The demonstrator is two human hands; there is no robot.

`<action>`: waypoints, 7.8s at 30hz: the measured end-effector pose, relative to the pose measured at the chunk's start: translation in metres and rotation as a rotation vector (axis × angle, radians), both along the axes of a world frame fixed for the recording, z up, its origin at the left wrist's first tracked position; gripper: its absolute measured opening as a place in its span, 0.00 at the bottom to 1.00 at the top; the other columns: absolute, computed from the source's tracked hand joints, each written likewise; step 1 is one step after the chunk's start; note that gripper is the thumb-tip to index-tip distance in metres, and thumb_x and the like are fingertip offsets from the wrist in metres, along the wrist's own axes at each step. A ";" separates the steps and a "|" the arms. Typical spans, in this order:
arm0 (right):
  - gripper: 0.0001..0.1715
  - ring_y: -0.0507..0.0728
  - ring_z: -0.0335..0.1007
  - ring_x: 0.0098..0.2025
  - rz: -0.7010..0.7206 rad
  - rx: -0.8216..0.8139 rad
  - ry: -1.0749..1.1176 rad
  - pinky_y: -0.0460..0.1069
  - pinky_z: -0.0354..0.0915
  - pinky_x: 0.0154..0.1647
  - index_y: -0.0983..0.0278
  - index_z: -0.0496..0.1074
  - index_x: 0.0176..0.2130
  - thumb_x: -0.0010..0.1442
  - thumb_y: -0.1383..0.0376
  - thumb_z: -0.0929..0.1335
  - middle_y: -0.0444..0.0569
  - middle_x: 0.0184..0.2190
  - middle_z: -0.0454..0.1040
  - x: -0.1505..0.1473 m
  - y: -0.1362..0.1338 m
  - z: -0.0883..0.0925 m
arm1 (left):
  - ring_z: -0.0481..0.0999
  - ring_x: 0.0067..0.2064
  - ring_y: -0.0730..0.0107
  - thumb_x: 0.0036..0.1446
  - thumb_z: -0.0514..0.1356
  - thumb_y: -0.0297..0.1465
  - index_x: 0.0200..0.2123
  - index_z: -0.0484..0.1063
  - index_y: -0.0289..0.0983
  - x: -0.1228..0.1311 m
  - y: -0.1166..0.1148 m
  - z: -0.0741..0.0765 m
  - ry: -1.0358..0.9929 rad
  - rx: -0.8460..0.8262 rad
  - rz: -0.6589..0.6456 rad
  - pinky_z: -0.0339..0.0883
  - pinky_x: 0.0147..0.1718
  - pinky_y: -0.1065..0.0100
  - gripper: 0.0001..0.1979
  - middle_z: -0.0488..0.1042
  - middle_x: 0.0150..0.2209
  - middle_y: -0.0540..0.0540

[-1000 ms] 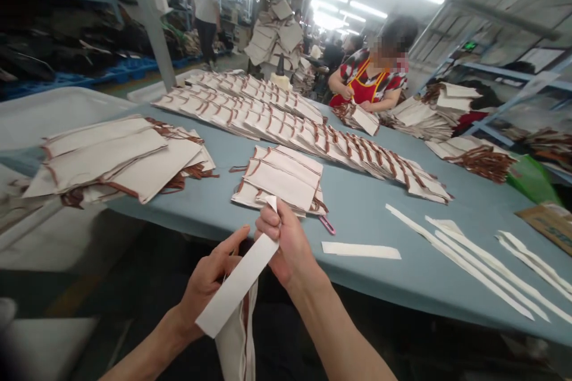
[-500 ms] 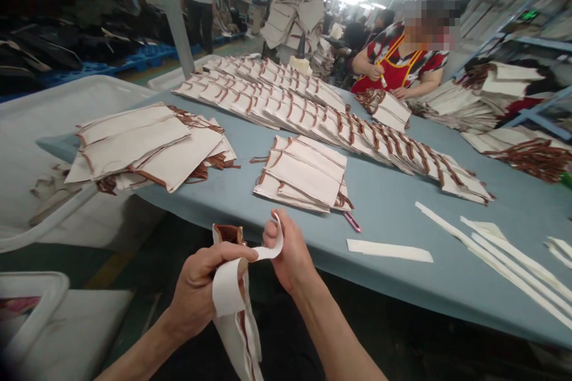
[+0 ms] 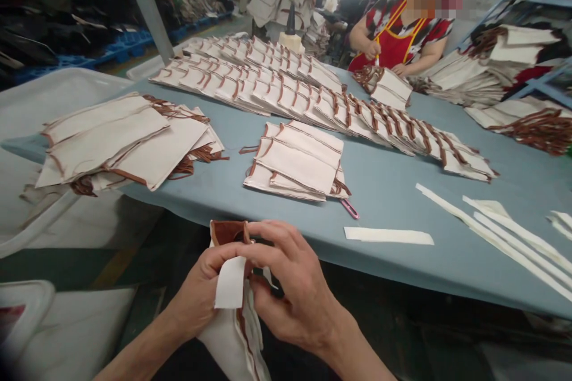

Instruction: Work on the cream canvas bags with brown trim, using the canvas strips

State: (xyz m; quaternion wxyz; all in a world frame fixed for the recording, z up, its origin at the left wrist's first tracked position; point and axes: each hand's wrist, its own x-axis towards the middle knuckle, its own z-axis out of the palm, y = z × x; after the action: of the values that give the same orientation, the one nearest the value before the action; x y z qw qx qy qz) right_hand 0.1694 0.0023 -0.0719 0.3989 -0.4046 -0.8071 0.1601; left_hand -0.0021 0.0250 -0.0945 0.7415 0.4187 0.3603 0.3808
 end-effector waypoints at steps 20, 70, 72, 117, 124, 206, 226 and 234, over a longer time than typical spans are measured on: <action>0.12 0.55 0.76 0.33 -0.265 -0.296 0.718 0.49 0.70 0.36 0.60 0.75 0.36 0.72 0.60 0.66 0.48 0.32 0.80 -0.018 0.002 -0.025 | 0.65 0.28 0.70 0.68 0.56 0.50 0.30 0.69 0.38 0.003 -0.022 -0.012 0.369 0.194 0.202 0.63 0.29 0.71 0.22 0.67 0.25 0.52; 0.18 0.49 0.59 0.20 -0.411 -0.661 0.204 0.44 0.54 0.21 0.61 0.68 0.26 0.66 0.57 0.67 0.38 0.19 0.67 -0.031 -0.040 0.027 | 0.51 0.22 0.77 0.62 0.60 0.53 0.22 0.65 0.36 -0.026 -0.015 0.002 0.205 0.004 -0.041 0.45 0.20 0.71 0.28 0.56 0.20 0.55; 0.17 0.49 0.62 0.21 -0.401 -0.626 0.155 0.44 0.56 0.21 0.61 0.69 0.27 0.67 0.59 0.66 0.39 0.20 0.68 -0.031 -0.038 0.021 | 0.50 0.21 0.78 0.62 0.60 0.53 0.22 0.64 0.37 -0.025 -0.014 0.006 0.206 0.017 -0.040 0.44 0.20 0.71 0.28 0.55 0.19 0.56; 0.11 0.52 0.67 0.22 -0.600 -0.367 0.063 0.46 0.59 0.25 0.61 0.69 0.29 0.64 0.62 0.67 0.41 0.22 0.71 -0.052 -0.032 -0.018 | 0.62 0.27 0.73 0.62 0.60 0.40 0.30 0.74 0.34 -0.033 -0.016 -0.007 0.272 0.103 -0.026 0.57 0.26 0.73 0.16 0.69 0.27 0.50; 0.15 0.51 0.59 0.22 -0.546 -0.587 0.212 0.46 0.55 0.24 0.61 0.67 0.28 0.64 0.58 0.67 0.39 0.21 0.65 -0.047 -0.031 -0.022 | 0.67 0.28 0.70 0.58 0.59 0.35 0.28 0.75 0.34 -0.022 -0.018 0.001 0.475 0.204 0.041 0.62 0.27 0.72 0.12 0.73 0.27 0.48; 0.19 0.52 0.63 0.29 0.355 -0.508 0.040 0.48 0.57 0.35 0.63 0.69 0.32 0.74 0.62 0.60 0.43 0.27 0.70 0.010 0.003 0.026 | 0.61 0.26 0.78 0.72 0.57 0.35 0.27 0.64 0.37 -0.051 0.023 0.032 0.465 0.894 -0.545 0.54 0.27 0.74 0.18 0.64 0.24 0.58; 0.35 0.54 0.55 0.25 0.381 -0.256 -0.095 0.52 0.51 0.33 0.60 0.58 0.24 0.77 0.49 0.51 0.43 0.21 0.62 -0.001 0.015 -0.008 | 0.56 0.24 0.75 0.61 0.50 0.27 0.25 0.54 0.40 -0.046 -0.007 0.047 0.680 0.694 -0.602 0.50 0.23 0.71 0.12 0.56 0.22 0.56; 0.31 0.52 0.52 0.23 0.366 -0.300 0.091 0.50 0.50 0.30 0.60 0.55 0.23 0.76 0.50 0.55 0.39 0.20 0.57 -0.001 0.030 -0.013 | 0.53 0.25 0.76 0.67 0.51 0.37 0.24 0.48 0.40 -0.051 0.002 0.042 0.588 0.511 -0.579 0.51 0.22 0.73 0.20 0.50 0.24 0.56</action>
State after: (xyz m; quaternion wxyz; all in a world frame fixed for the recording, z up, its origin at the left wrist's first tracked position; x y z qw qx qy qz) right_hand 0.1686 0.0319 -0.0850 0.3348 -0.2987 -0.8153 0.3659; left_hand -0.0532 0.0274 -0.0527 0.5572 0.7603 0.3183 0.1005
